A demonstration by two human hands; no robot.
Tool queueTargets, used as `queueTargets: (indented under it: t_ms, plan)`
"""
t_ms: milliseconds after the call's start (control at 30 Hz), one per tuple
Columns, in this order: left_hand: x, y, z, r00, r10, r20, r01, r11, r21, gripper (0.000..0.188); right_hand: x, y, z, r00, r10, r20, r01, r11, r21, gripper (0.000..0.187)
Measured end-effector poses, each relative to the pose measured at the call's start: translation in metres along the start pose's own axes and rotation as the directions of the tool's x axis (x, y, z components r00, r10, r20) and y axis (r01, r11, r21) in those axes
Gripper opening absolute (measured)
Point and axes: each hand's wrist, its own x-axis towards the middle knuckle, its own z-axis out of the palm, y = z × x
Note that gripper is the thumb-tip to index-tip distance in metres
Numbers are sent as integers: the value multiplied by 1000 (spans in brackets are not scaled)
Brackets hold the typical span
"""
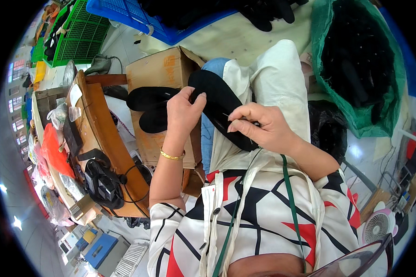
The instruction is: The person is sitting on the floor in a workshop, sewing a black shoe sole with a needle and thread. They repeatedly pull the thread through the sole, adjust the shoe, and continue stitching. The person occasionally reaches for other shoes from a nearby green mesh bag.
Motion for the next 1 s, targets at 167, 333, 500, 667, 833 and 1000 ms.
queueTargets:
  t_ms: [167,333,500,667,833,1000]
  plan:
    - [-2,-11,0,971,-188,147,229,912,-342,16,-25,-7,-31,984,-37,-172,-12,962,-274,11]
    - [-2,-16,3,958,-228,174,282,852,-442,14,-81,28,-80,837,221,-501,-249,968,11,9]
    - [0,-13,4,967,-219,126,250,906,-342,16,-111,50,-111,487,410,-771,-134,908,398,12]
    - [1,-9,4,988,-133,85,149,962,-230,16,-77,46,-72,749,348,-565,-182,927,329,15]
    - [-7,-11,10,974,-206,94,226,861,-456,17,3,21,3,938,307,-163,-281,946,163,10]
    - [-15,-18,17,965,-247,83,243,738,-630,17,44,47,27,991,80,-108,-113,931,-346,12]
